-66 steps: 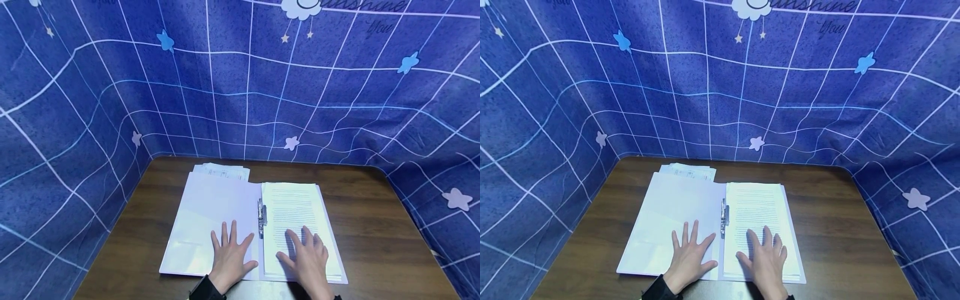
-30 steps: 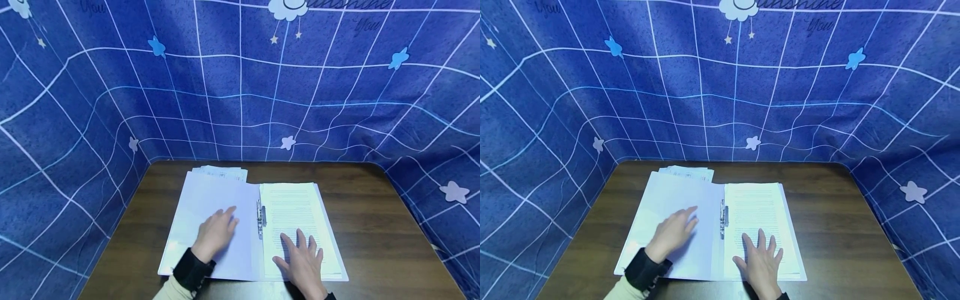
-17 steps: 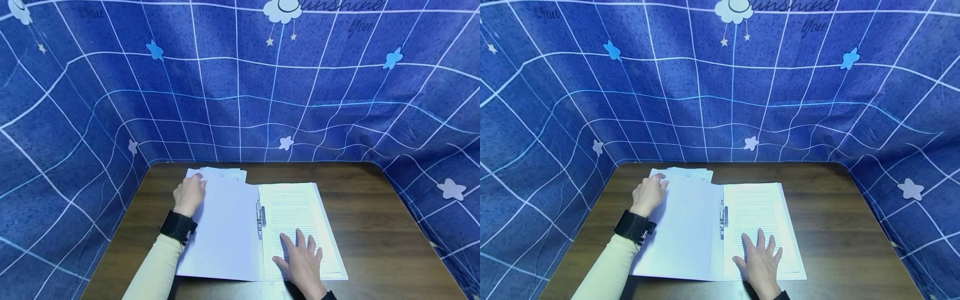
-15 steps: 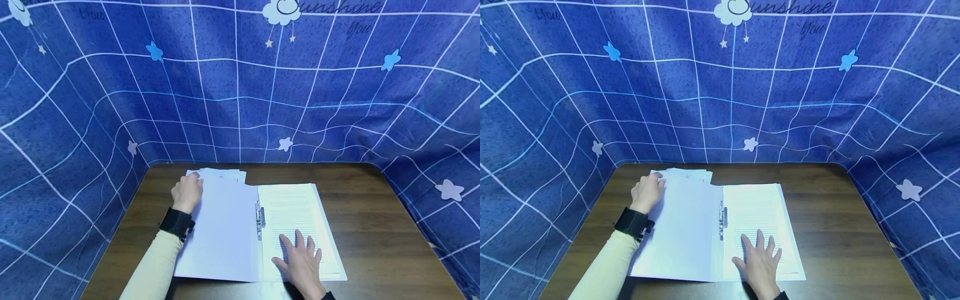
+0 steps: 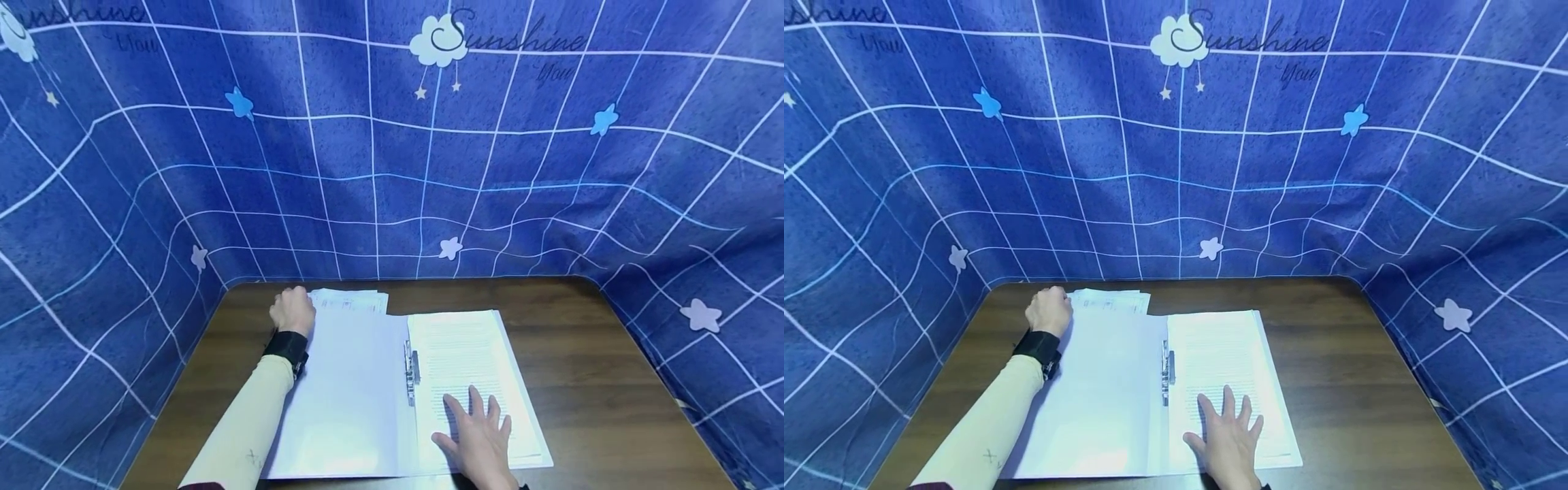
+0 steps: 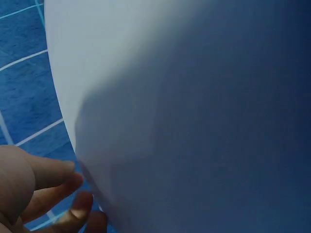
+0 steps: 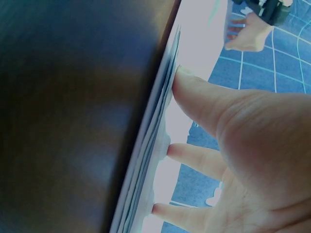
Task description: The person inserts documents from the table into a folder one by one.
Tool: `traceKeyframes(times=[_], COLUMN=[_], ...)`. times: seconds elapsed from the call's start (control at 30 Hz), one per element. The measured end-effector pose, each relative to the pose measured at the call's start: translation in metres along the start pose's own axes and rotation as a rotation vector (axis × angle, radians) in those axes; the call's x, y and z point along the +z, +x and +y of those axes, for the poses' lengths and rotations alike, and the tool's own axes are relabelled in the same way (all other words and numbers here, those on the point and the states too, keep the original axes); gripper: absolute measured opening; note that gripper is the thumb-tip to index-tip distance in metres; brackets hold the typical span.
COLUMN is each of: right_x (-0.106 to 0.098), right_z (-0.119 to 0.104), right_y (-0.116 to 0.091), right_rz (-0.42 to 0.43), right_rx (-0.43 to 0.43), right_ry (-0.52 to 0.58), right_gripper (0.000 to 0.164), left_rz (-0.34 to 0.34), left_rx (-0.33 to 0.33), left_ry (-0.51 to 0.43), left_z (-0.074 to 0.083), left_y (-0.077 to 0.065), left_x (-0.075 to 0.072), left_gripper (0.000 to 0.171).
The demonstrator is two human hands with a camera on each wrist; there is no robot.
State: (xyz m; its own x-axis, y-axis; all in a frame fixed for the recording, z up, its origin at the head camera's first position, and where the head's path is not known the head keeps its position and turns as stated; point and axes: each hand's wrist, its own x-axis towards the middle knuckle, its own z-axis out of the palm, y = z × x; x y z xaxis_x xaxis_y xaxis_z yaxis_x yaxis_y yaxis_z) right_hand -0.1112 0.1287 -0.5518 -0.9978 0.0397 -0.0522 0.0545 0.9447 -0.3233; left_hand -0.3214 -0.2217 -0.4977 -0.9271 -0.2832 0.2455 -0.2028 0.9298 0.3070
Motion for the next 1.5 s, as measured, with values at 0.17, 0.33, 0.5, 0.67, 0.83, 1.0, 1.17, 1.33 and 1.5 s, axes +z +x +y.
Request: traceKeyframes(times=[0.17,0.33,0.5,0.67,0.83,1.0,1.17,1.33,1.5], right_x=[0.006,0.008,0.009,0.010,0.009,0.009,0.007,0.005,0.003], right_z=[0.000,0.000,0.001,0.000,0.001,0.002,0.003,0.003,0.004], right_y=[-0.005,-0.009,-0.009,-0.009,-0.008,-0.009,-0.009,-0.007,-0.004], right_rz=[-0.003,0.023,0.029,0.016,0.013,0.033,0.023,0.027,0.048], right_rx=[-0.002,-0.028,-0.037,-0.030,-0.015,-0.026,-0.029,-0.027,-0.026], right_ry=[0.015,0.025,0.020,0.002,-0.003,0.009,0.015,0.003,0.003], right_gripper=[0.073,0.072,0.072,0.073,0.073,0.073,0.073,0.073,0.073], left_rz=[-0.055,-0.123,-0.164,-0.188,-0.181,-0.147,-0.116,-0.055,0.018], left_rx=[-0.060,-0.127,-0.141,-0.162,-0.162,-0.147,-0.140,-0.142,-0.182], left_ry=[-0.023,-0.056,-0.067,-0.079,-0.097,-0.122,-0.122,-0.163,-0.240], left_z=[-0.008,-0.010,-0.009,-0.011,-0.011,-0.007,-0.004,-0.001,-0.003], left_y=[0.002,0.004,0.005,0.003,0.003,0.004,0.004,0.008,0.014], left_x=[0.023,0.034,0.042,0.050,0.054,0.054,0.054,0.055,0.054], left_gripper=[0.034,0.052,0.065,0.065,0.064,0.060,0.057,0.058,0.059])
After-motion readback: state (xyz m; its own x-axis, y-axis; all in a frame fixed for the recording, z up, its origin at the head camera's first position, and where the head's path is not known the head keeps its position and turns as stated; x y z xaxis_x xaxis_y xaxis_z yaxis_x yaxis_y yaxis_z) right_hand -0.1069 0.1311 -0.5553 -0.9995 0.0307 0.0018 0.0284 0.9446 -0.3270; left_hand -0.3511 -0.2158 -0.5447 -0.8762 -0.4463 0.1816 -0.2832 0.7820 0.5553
